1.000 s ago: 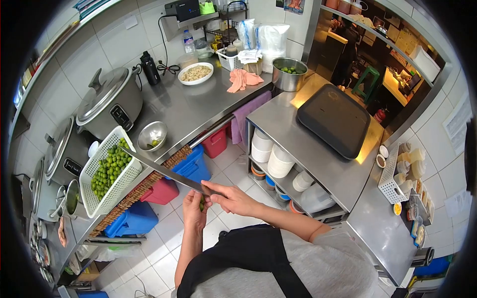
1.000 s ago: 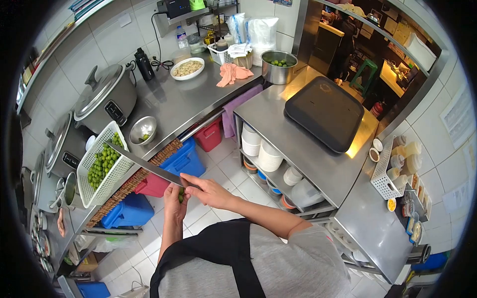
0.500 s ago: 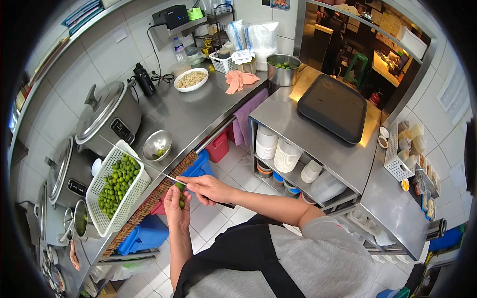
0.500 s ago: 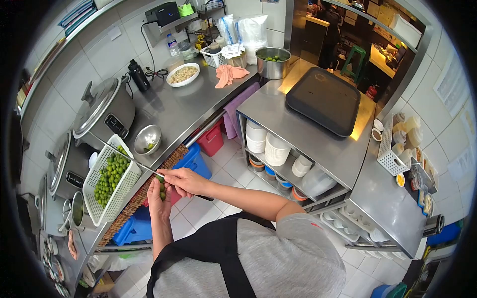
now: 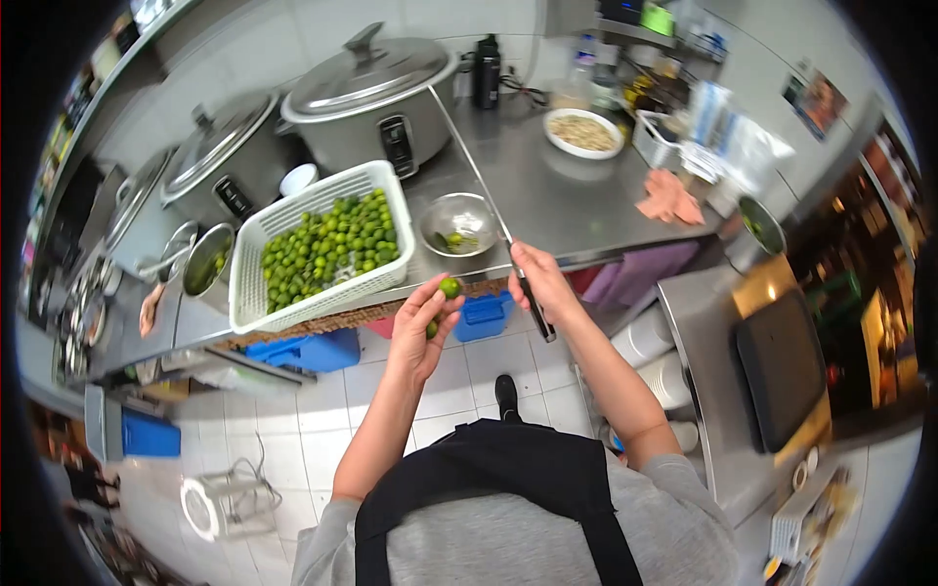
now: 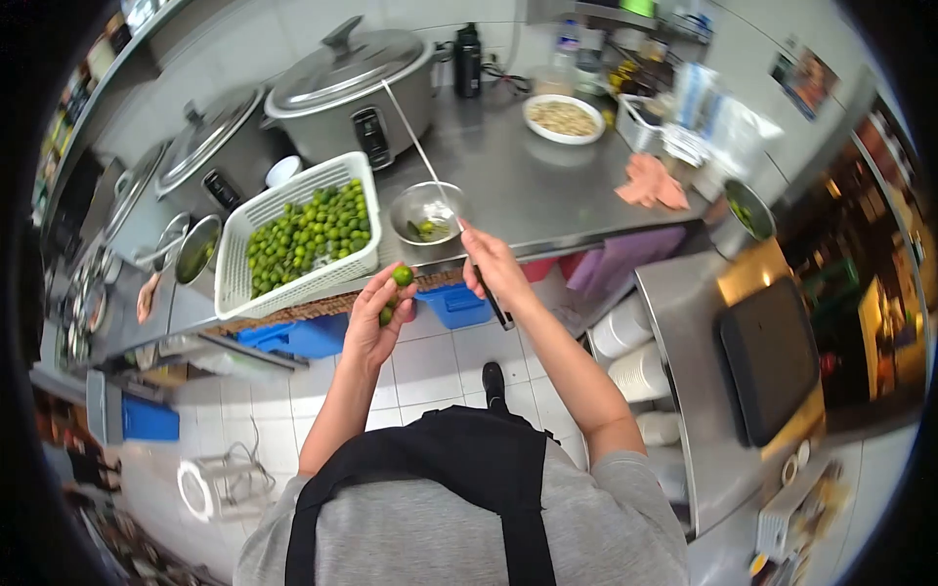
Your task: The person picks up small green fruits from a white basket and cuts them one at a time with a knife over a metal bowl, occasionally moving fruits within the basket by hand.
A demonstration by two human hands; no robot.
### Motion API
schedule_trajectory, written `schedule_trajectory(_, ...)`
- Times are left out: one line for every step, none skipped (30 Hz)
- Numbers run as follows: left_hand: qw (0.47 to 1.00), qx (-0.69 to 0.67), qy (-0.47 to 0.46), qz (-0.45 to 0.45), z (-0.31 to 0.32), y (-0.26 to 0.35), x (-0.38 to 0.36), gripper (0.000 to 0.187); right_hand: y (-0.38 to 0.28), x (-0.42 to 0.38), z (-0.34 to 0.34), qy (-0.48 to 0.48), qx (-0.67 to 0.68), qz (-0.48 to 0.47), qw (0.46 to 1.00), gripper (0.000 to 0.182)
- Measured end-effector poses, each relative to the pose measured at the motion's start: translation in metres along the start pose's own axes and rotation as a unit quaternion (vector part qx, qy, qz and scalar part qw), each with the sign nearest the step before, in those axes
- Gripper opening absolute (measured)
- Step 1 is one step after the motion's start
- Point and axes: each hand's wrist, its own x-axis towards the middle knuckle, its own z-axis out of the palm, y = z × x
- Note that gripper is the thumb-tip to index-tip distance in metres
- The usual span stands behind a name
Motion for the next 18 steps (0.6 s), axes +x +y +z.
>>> schedule_trajectory(1.0, -0.007, 0.01, 0.006, 0.0, 0.004, 0.009, 0.034, 0.001, 0.016, -0.002, -0.013, 0.001, 0.011, 1.0, 0.05)
schedule_trajectory(1.0, -0.008, 0.02, 0.015, 0.003, 0.008, 0.018, 0.033, 0.002, 0.034, -0.004, -0.025, 0.003, 0.019, 1.0, 0.05)
schedule_trajectory(0.999, -0.009, 0.029, 0.022, 0.005, 0.013, 0.026, 0.031, 0.003, 0.05, -0.006, -0.035, 0.005, 0.029, 0.999, 0.05)
schedule_trajectory(0.999, -0.008, 0.039, 0.029, 0.007, 0.017, 0.034, 0.03, 0.002, 0.065, -0.009, -0.046, -0.005, 0.04, 0.998, 0.051)
schedule_trajectory(0.998, -0.008, 0.044, 0.036, 0.008, 0.02, 0.043, 0.029, 0.002, 0.078, -0.012, -0.056, -0.016, 0.05, 0.997, 0.051)
schedule_trajectory(0.998, -0.011, 0.052, 0.042, 0.008, 0.023, 0.052, 0.029, 0.002, 0.091, -0.016, -0.065, -0.027, 0.061, 0.996, 0.052)
schedule_trajectory(0.997, -0.014, 0.059, 0.048, 0.009, 0.025, 0.06, 0.029, 0.0, 0.101, -0.018, -0.073, -0.034, 0.072, 0.994, 0.053)
schedule_trajectory(0.996, -0.017, 0.065, 0.052, 0.01, 0.026, 0.068, 0.029, -0.003, 0.108, -0.018, -0.079, -0.033, 0.065, 0.994, 0.052)
schedule_trajectory(0.996, -0.027, 0.071, 0.054, 0.01, 0.027, 0.075, 0.028, -0.007, 0.112, -0.017, -0.085, -0.032, 0.059, 0.994, 0.051)
schedule_trajectory(0.995, -0.033, 0.075, 0.058, 0.01, 0.026, 0.081, 0.03, -0.009, 0.116, -0.018, -0.09, -0.031, 0.052, 0.994, 0.051)
schedule_trajectory(0.994, -0.04, 0.079, 0.062, 0.01, 0.025, 0.088, 0.031, -0.009, 0.12, -0.021, -0.108, -0.037, 0.051, 0.992, 0.052)
schedule_trajectory(0.993, -0.045, 0.082, 0.065, 0.01, 0.023, 0.094, 0.032, -0.01, 0.123, -0.022, -0.135, -0.034, 0.047, 0.989, 0.052)
schedule_trajectory(0.992, -0.046, 0.104, 0.056, 0.014, 0.024, 0.099, 0.031, -0.012, 0.123, -0.023, -0.161, -0.031, 0.043, 0.986, 0.053)
schedule_trajectory(0.992, -0.045, 0.104, 0.061, 0.017, 0.023, 0.103, 0.03, -0.015, 0.122, -0.024, -0.185, -0.026, 0.039, 0.982, 0.054)
schedule_trajectory(0.992, -0.043, 0.103, 0.064, 0.018, 0.022, 0.107, 0.03, -0.018, 0.12, -0.024, -0.201, -0.026, 0.043, 0.978, 0.054)
schedule_trajectory(0.992, -0.04, 0.101, 0.065, 0.022, 0.021, 0.111, 0.029, -0.021, 0.116, -0.023, -0.219, -0.047, 0.019, 0.974, 0.055)
schedule_trajectory(0.991, -0.042, 0.104, 0.067, 0.027, 0.023, 0.113, 0.025, -0.025, 0.112, -0.02, -0.234, -0.067, -0.006, 0.97, 0.056)
schedule_trajectory(0.991, -0.04, 0.106, 0.07, 0.027, 0.02, 0.117, 0.025, -0.029, 0.109, -0.017, -0.248, -0.086, -0.031, 0.964, 0.056)
